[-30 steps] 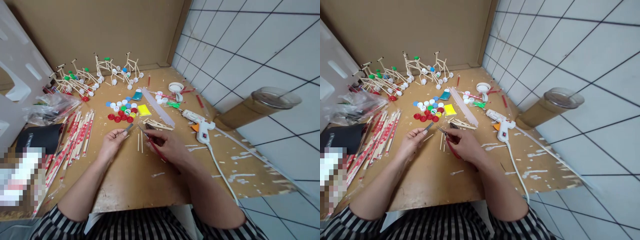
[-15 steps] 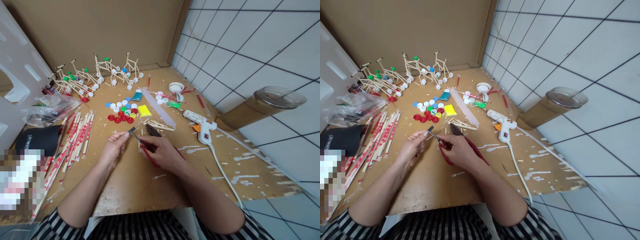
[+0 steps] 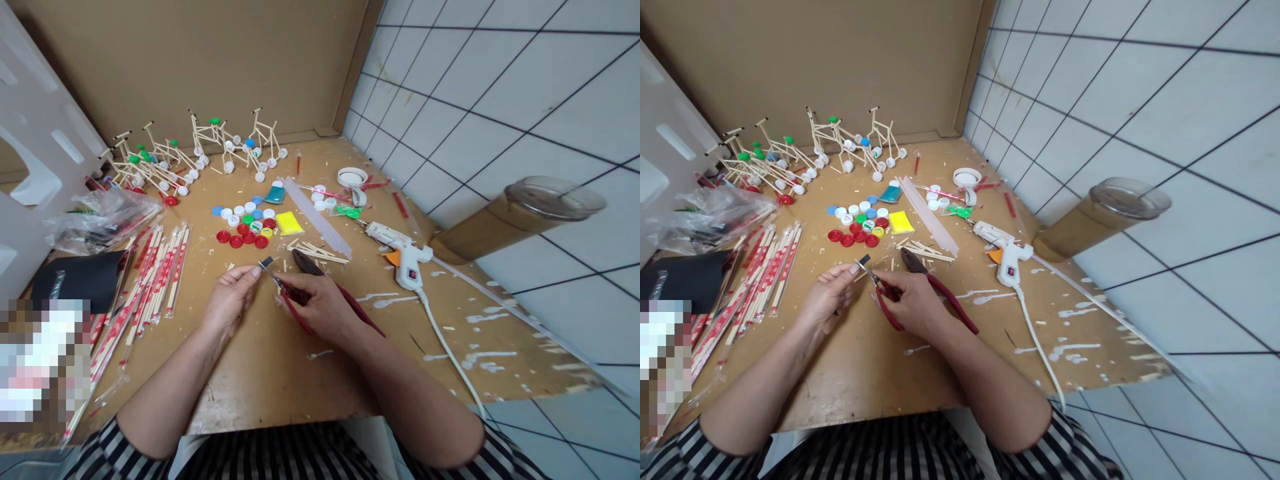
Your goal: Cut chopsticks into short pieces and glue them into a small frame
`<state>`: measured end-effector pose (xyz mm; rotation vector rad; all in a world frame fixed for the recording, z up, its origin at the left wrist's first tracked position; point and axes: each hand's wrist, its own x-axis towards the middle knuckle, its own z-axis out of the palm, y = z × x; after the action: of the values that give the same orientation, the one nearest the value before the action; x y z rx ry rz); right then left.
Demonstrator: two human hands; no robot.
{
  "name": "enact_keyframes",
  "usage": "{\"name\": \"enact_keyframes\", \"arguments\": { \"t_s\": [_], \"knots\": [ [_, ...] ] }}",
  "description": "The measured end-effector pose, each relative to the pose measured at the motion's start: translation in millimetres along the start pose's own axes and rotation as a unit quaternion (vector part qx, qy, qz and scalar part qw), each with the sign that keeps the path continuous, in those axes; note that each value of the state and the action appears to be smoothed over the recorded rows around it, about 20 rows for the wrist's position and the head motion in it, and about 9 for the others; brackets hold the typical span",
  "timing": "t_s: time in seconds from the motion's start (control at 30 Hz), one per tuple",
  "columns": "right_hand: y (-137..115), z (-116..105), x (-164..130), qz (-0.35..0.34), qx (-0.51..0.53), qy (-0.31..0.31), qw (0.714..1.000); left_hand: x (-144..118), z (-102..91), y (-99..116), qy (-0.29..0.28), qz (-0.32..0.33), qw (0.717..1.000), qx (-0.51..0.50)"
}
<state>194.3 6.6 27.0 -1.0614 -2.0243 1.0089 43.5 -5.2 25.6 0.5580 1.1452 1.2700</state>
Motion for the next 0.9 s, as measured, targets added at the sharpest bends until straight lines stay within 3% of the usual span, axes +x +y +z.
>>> {"name": "enact_keyframes", "arguments": {
  "t_s": [0.9],
  "knots": [
    [2.6,1.5,0.4,0.011,0.002,-0.001,1.000,0.2,-1.9,-1.0,-0.016,-0.014,1.000,0.003]
  ]
}}
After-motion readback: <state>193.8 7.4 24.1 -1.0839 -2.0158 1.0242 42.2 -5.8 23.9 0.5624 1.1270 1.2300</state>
